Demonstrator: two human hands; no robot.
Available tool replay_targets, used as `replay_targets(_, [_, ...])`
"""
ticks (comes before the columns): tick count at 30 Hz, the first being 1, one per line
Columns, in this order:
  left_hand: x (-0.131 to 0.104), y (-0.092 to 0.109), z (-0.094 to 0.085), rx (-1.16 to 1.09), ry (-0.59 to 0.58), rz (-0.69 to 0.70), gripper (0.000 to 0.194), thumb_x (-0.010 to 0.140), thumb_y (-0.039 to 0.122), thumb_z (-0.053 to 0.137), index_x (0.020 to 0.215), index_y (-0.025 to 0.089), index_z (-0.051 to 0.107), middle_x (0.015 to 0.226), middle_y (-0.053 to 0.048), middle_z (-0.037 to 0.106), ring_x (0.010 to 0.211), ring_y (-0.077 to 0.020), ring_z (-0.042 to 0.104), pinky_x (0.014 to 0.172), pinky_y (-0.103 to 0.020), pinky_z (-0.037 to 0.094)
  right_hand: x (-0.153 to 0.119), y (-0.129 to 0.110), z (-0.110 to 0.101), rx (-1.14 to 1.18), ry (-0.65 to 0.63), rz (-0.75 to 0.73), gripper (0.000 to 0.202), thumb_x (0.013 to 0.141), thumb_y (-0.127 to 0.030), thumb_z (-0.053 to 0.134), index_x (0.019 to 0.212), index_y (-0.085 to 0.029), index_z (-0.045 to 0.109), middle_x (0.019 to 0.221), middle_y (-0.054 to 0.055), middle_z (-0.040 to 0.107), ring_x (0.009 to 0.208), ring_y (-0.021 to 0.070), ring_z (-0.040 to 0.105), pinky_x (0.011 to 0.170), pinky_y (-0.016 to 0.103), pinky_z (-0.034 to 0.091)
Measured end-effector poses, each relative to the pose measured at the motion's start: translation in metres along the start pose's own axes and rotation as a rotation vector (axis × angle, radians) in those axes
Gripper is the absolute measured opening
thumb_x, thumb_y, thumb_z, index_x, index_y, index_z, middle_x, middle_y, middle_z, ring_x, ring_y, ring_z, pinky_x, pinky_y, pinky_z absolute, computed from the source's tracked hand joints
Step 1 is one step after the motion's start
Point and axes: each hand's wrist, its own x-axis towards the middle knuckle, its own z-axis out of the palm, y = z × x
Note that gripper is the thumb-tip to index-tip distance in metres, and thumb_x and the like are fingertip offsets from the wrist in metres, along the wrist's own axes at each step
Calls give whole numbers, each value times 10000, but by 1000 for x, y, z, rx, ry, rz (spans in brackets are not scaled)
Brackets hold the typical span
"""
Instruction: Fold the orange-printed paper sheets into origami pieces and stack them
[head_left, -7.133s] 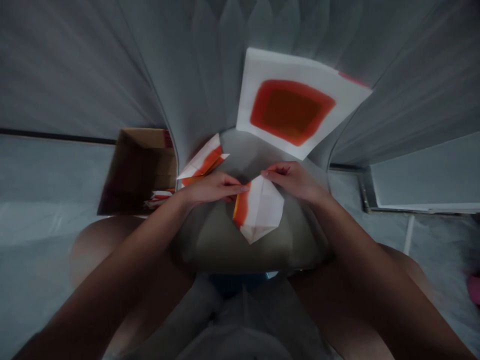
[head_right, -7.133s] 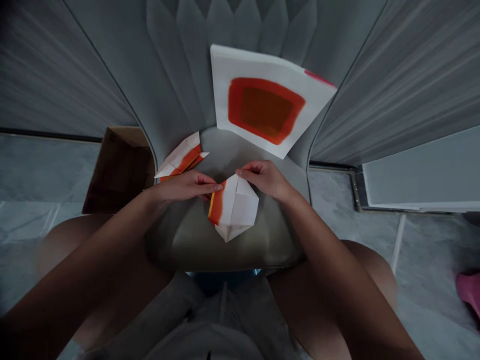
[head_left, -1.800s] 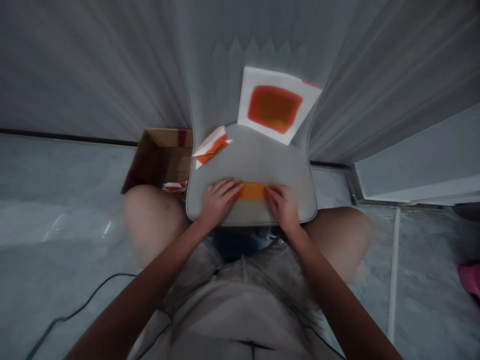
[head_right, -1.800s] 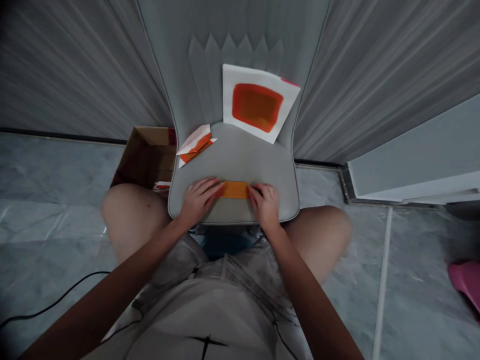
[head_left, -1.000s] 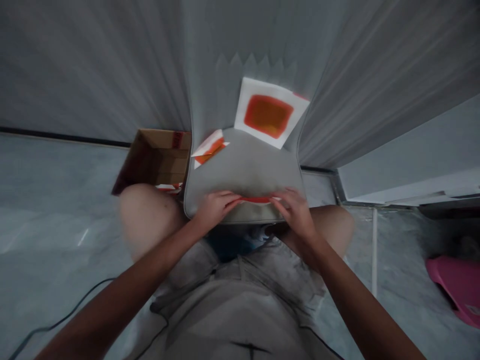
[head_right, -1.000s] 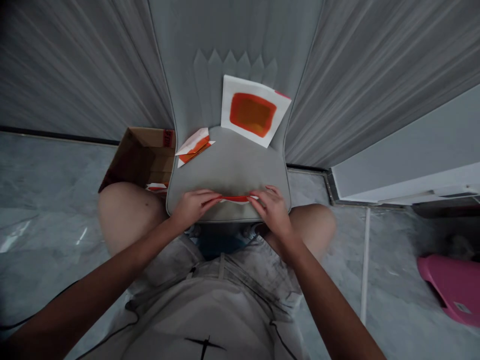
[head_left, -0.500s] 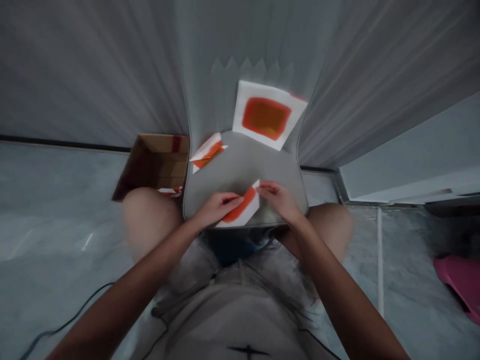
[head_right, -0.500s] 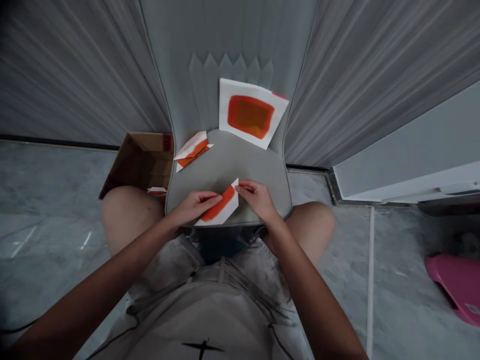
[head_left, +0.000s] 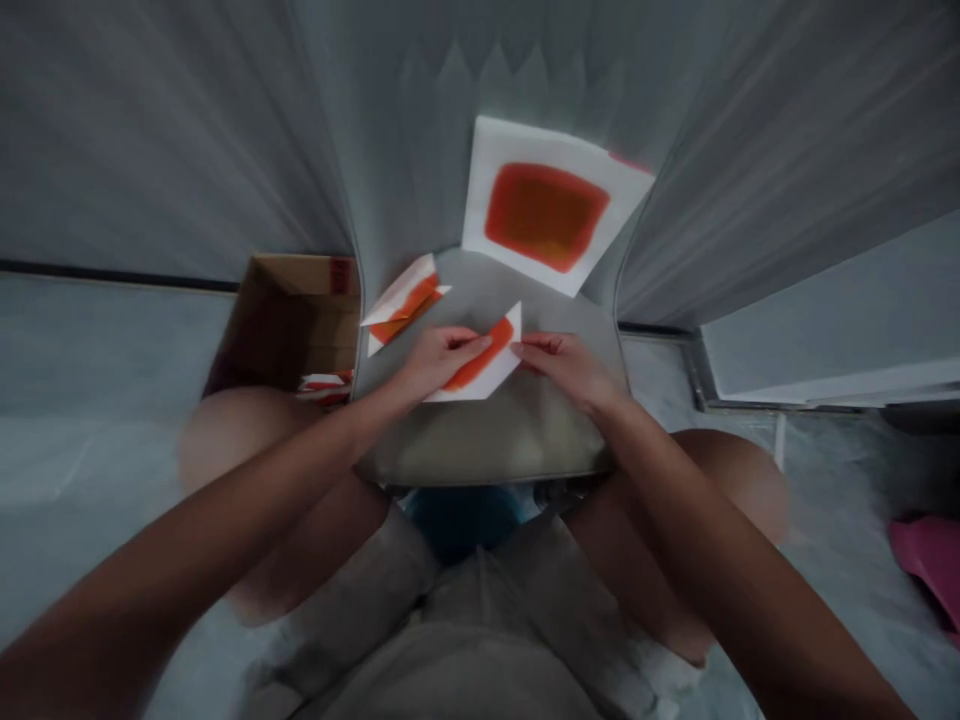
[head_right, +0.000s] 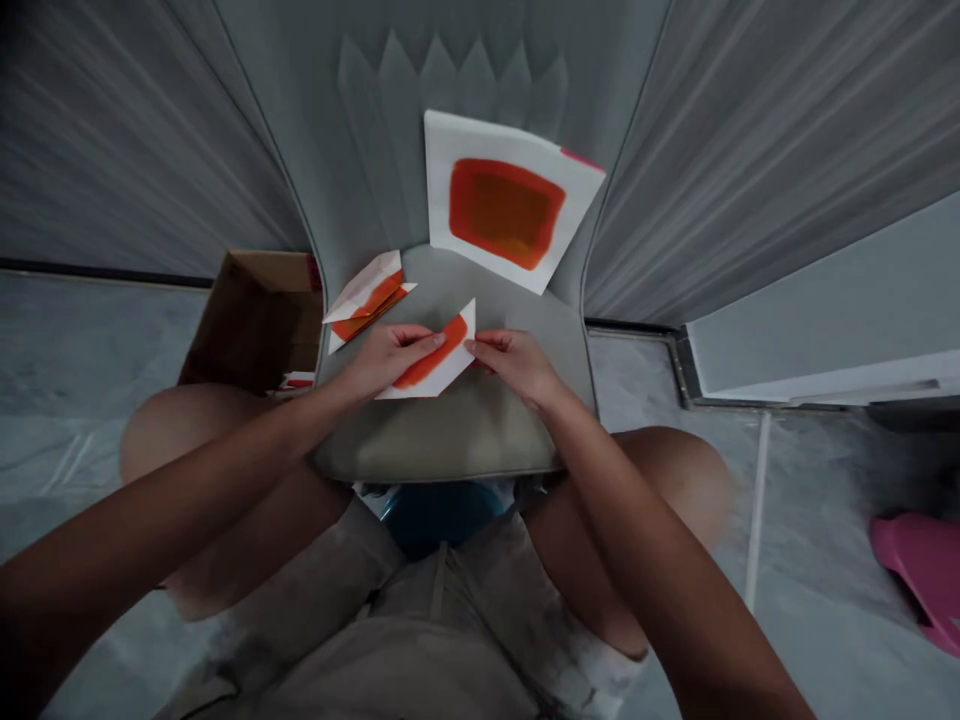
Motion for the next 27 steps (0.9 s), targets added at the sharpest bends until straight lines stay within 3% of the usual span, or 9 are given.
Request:
replay_targets(6, [42, 0, -12, 68, -70, 55, 469, 899, 620, 670, 919, 166, 789, 844, -33, 743, 732, -155, 601, 630, -265, 424, 46, -4, -13, -57, 2, -6, 282, 791, -511, 820, 877, -242, 813, 811, 0, 747, 743, 165, 631, 694, 301, 500])
replay_targets(11, [61, 0, -11, 56, 9, 36, 431, 924, 577, 666, 870, 161, 763, 765, -11, 682, 701, -141, 564, 612, -266, 401, 62, -7, -12, 85, -30, 115, 324, 856, -556, 776, 905, -237, 801, 901, 40, 783, 845, 210, 713, 713, 317, 528])
replay_targets(15, [62, 3, -10, 25, 9, 0, 434, 929, 590, 656, 870, 171, 749, 786, -13, 684, 720, -145, 567, 626, -267, 410, 65, -6, -10, 102, -52, 140, 375, 822, -602, 805, 854, -229, 786, 866, 52, 778, 849, 219, 723, 724, 322, 535])
replay_targets(21, [54, 2, -11, -136, -133, -184, 517, 875, 688, 674, 836, 180, 759, 756, -27, 684, 663, -142, 548, 568, -265, 389, 69, -2, -9, 27, 30, 89, 450, 807, -673, 785, 783, -225, 755, 777, 36, 748, 757, 193, 680, 689, 321, 526])
replay_targets(27, [52, -6, -4, -158, 54, -90, 512, 853, 687, 696, 787, 179, 714, 720, -16, 644, 649, -130, 515, 567, -267, 379, 54, -11, 1, 134, -42, 248, 428, 818, -640, 780, 782, -214, 756, 787, 70, 770, 757, 205, 722, 604, 293, 490])
